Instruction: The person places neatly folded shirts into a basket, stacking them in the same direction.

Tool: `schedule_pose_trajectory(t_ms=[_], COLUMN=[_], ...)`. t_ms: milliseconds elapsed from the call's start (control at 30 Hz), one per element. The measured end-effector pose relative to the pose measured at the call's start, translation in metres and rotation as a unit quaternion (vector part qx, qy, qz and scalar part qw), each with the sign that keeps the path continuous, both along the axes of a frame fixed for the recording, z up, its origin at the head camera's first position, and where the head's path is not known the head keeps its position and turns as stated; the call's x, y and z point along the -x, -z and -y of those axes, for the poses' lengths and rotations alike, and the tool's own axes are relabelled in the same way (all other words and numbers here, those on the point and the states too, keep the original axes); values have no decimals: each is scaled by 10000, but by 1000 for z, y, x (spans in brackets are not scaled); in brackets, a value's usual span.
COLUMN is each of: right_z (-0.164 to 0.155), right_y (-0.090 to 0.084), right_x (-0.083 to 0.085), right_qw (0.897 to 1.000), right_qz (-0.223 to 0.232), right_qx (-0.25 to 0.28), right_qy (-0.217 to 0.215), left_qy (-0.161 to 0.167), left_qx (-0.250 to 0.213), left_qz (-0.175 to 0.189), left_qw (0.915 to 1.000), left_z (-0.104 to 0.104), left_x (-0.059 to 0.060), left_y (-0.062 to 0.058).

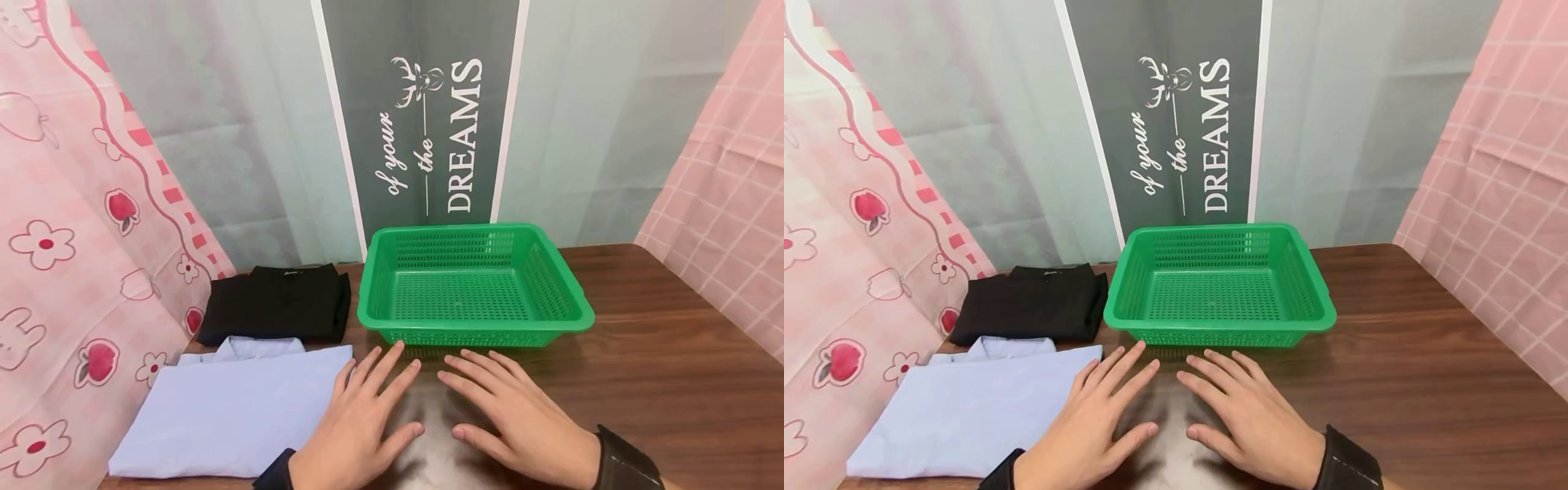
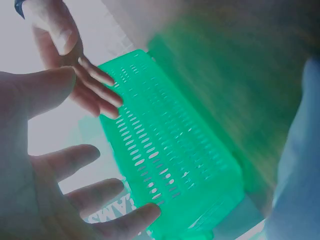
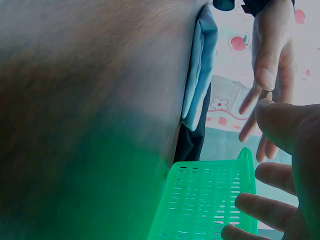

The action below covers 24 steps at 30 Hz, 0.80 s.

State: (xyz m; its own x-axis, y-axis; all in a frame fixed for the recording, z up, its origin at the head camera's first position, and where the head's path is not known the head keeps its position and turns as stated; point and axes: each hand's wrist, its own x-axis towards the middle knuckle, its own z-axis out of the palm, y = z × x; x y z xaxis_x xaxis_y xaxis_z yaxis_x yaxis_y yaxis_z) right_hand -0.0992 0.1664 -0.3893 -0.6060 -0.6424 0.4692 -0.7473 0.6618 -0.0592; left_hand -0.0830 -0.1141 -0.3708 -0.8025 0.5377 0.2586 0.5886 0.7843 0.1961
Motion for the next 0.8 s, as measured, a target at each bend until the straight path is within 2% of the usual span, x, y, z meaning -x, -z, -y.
schedule_pose_trajectory(t_ms=[100, 333, 567, 800], right_z=[1, 1, -2, -1], right_y=[-1, -6, -6, -6], right_x=[0, -1, -1, -1], right_qw=[10000, 9998, 9996, 9994], right_qz=[34, 56, 3, -27], right_qx=[11, 135, 210, 218], right_qy=[-31, -136, -185, -262], left_qy=[-40, -114, -74, -487], left_qx=[-18, 38, -165, -533], left_qz=[-90, -573, -496, -761], left_qw=[9999, 9983, 9986, 9945], left_z=[2, 4, 9, 31], left_x=[-1, 1, 6, 17], left_y=[-5, -12, -20, -41])
